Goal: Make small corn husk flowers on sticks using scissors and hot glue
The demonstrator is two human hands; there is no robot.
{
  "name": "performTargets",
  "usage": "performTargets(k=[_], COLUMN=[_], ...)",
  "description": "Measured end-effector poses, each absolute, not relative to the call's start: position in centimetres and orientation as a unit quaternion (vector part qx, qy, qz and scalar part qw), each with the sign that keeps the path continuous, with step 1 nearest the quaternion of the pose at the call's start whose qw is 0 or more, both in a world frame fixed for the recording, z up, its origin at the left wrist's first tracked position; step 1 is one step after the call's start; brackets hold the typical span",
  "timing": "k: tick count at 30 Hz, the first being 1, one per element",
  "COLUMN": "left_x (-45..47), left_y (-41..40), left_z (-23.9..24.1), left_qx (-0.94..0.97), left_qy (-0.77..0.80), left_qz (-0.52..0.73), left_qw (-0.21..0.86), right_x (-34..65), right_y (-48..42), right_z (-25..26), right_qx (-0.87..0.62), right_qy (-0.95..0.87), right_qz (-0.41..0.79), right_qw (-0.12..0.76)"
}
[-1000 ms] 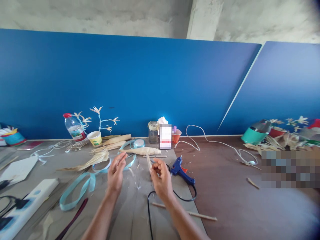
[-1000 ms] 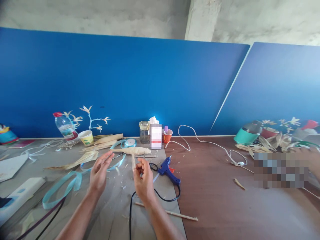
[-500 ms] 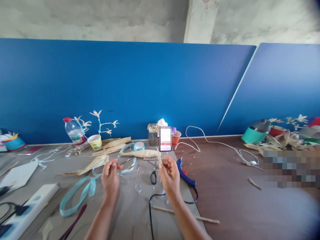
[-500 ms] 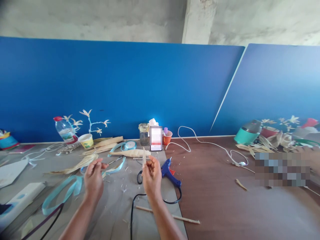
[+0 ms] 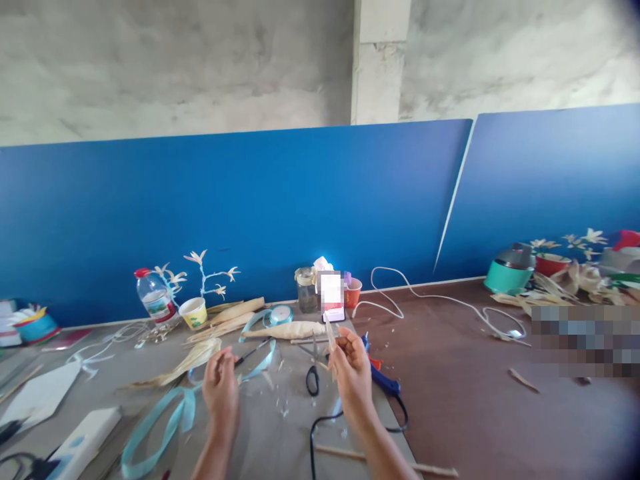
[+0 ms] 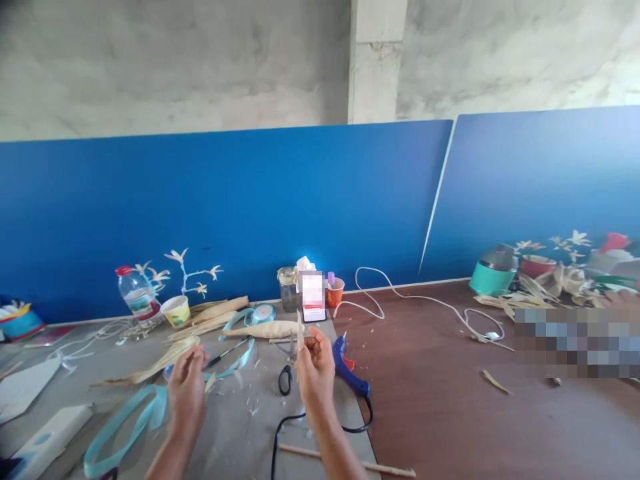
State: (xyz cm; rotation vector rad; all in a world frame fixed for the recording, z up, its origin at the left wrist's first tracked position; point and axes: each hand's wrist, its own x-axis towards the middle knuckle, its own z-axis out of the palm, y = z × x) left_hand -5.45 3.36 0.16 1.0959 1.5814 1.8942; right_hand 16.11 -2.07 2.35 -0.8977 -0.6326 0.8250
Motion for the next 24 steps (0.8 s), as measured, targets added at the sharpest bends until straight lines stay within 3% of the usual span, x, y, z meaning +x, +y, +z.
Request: performTargets(k=[3, 5, 11, 18, 24], left_x=[-6.1, -6.2, -4.6, -3.8, -3.9], left_y=[3.7, 3.7, 3.0, 2.1, 1.7], left_z=[-0.3, -0.3, 0.8, 1.8, 2.2], left_qx=[0.467, 0.480, 0.346, 0.287, 0.251], left_qy=[0.617, 0.616, 0.431, 0.285, 0.216], left_qz=[0.621, 0.612, 0.729, 0.718, 0.671], left_qw=[0.127, 0.128, 0.404, 0.566, 0.664], right_x=[16.4, 16.5, 15.2, 12.7, 12.5], right_y=[-2.0, -1.9, -2.2, -2.6, -2.2], right_z=[2.3, 2.4, 2.3, 1.8, 0.9], right_qx=[-0.413, -0.411, -0.373, -0.360, -0.342], right_qy=[-0.275, -0.264, -0.313, -0.353, -0.267], right_qz=[0.379, 0.387, 0.430, 0.508, 0.603], right_qw=[0.781, 0.782, 0.760, 0.699, 0.669])
